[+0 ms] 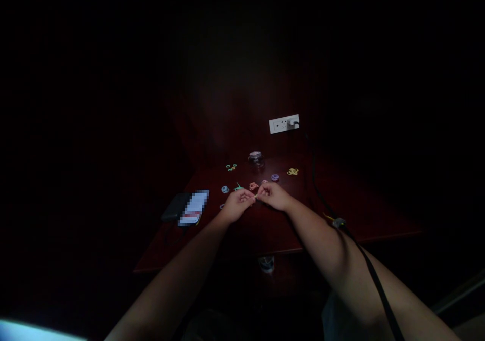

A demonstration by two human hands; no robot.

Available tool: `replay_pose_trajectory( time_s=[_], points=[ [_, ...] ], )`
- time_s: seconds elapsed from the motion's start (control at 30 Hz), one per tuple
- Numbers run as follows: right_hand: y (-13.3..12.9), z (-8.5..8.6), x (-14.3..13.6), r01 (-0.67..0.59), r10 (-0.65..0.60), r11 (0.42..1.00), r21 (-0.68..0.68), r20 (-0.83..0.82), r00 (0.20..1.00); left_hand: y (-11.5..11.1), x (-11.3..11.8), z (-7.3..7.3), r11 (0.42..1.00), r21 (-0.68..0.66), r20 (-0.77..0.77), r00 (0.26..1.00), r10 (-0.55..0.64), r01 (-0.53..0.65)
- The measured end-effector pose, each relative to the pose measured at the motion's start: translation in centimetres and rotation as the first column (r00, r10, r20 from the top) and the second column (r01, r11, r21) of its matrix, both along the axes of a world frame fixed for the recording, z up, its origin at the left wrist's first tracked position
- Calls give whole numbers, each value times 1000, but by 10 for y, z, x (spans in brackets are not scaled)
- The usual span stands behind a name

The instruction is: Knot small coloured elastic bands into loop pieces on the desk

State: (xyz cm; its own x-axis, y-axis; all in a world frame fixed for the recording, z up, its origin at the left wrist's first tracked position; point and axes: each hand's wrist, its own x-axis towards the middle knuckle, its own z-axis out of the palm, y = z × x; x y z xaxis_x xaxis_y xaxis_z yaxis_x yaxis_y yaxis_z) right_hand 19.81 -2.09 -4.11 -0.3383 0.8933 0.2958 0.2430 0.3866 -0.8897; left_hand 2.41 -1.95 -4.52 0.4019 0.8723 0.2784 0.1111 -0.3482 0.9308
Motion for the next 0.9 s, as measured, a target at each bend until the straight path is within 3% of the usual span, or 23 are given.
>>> replay_pose_trajectory(
  time_s=[0.57, 0.9],
  points=[
    [-1, 1, -1, -21, 20, 1000, -20, -44, 999, 6, -1, -6, 996, 63, 15, 998, 64, -65],
    [-1, -1, -1, -36, 37, 999, 16, -55, 998, 9, -1, -9, 998, 57, 5, 1000, 14, -14]
  ],
)
